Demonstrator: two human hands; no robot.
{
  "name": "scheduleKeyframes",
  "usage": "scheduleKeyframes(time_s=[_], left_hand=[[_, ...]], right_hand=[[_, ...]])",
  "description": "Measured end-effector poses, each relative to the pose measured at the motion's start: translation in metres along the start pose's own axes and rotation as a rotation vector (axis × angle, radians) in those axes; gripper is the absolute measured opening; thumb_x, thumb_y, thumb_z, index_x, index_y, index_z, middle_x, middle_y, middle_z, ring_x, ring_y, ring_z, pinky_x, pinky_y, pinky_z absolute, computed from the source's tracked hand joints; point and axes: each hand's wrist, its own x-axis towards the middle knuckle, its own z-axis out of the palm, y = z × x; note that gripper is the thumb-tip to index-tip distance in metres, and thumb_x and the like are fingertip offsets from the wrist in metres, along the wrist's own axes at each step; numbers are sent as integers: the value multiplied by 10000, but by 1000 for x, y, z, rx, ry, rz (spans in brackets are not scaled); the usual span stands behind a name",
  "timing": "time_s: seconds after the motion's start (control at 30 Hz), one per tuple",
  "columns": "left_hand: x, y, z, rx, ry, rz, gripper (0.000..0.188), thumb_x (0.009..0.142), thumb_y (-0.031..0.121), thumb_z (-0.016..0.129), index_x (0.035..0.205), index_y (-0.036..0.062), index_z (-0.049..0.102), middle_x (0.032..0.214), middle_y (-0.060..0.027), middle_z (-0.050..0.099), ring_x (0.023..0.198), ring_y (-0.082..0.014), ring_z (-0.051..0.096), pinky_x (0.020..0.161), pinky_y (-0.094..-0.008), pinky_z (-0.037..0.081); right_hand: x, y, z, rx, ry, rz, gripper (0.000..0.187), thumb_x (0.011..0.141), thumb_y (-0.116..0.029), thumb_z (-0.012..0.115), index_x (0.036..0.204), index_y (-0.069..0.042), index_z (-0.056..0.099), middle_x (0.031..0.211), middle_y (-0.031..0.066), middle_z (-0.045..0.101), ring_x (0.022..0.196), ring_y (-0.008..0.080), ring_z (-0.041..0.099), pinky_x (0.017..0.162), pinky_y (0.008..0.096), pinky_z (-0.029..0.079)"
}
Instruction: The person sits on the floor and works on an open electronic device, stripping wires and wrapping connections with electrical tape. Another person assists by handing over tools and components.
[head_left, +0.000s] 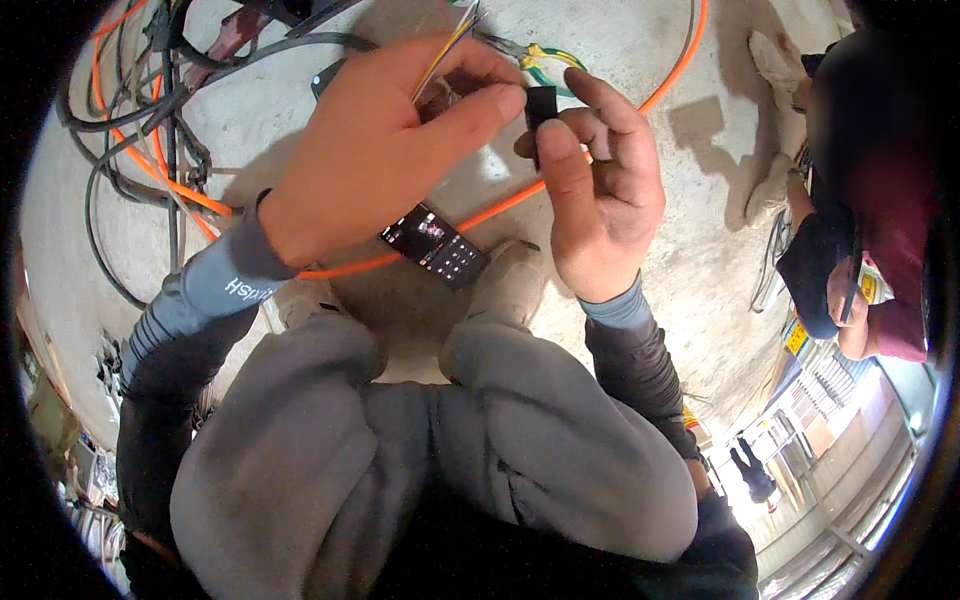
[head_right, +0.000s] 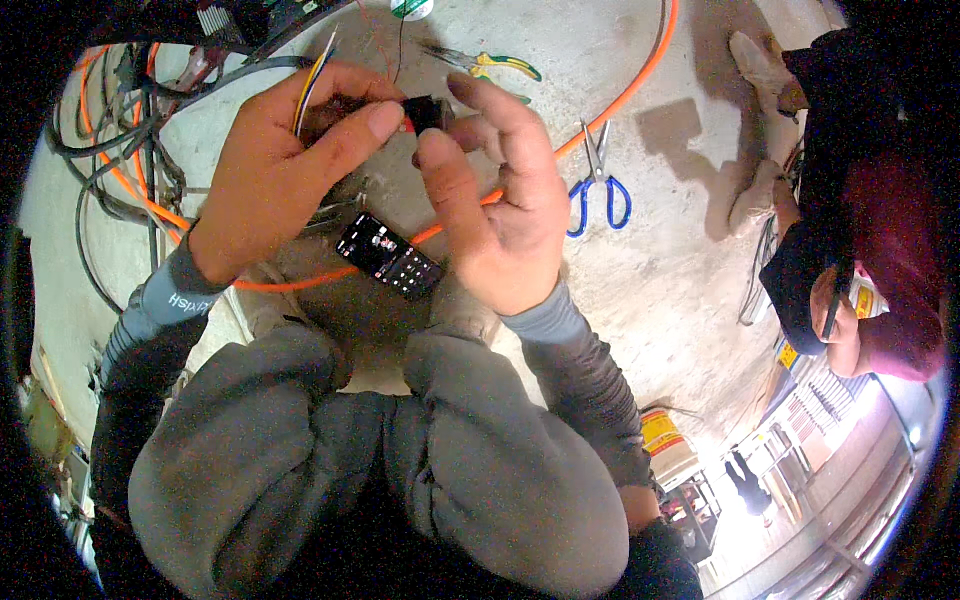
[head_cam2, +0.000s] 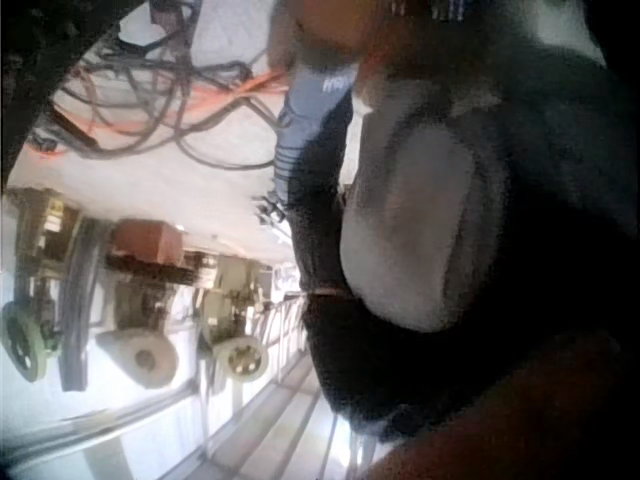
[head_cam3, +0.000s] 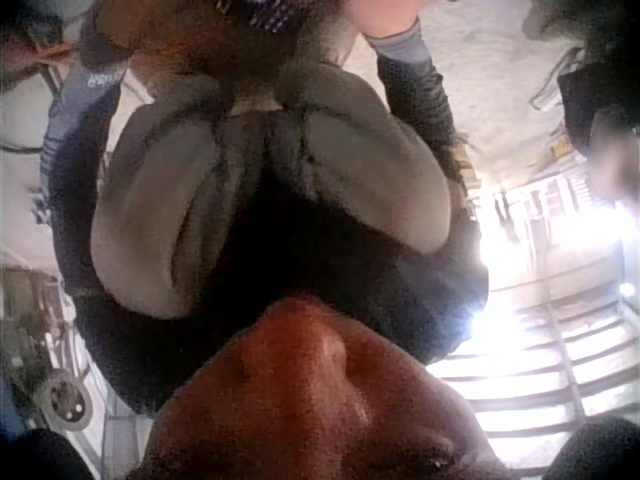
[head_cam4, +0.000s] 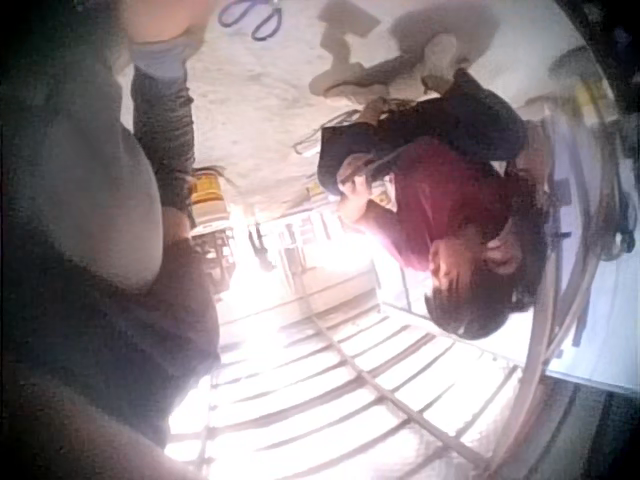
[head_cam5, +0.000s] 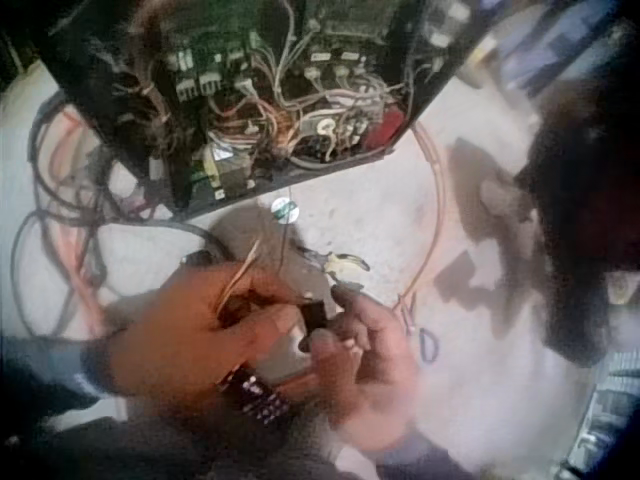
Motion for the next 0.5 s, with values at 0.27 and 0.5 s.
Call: scheduleKeyframes(time_s=[0.27, 0.5], left_hand=[[3, -1, 0, 7, -56, 3, 204, 1005, 165, 719, 1141, 13, 711, 963, -19, 733, 872, -66, 645, 773, -239, 517], [4, 2, 1, -56, -62, -38, 179, 1004, 157, 712, 1119, 20, 711, 924, -5, 701, 823, -58, 598, 728, -238, 489]], right_hand=[[3, 1, 3, -66, 104, 63, 250, 952, -30, 739, 1199, -14, 704, 1070, 101, 732, 979, 188, 686, 900, 313, 532], [2, 3, 3, -53, 135, 68, 252, 938, -22, 744, 1187, -13, 709, 1019, 109, 714, 944, 201, 692, 868, 315, 533]])
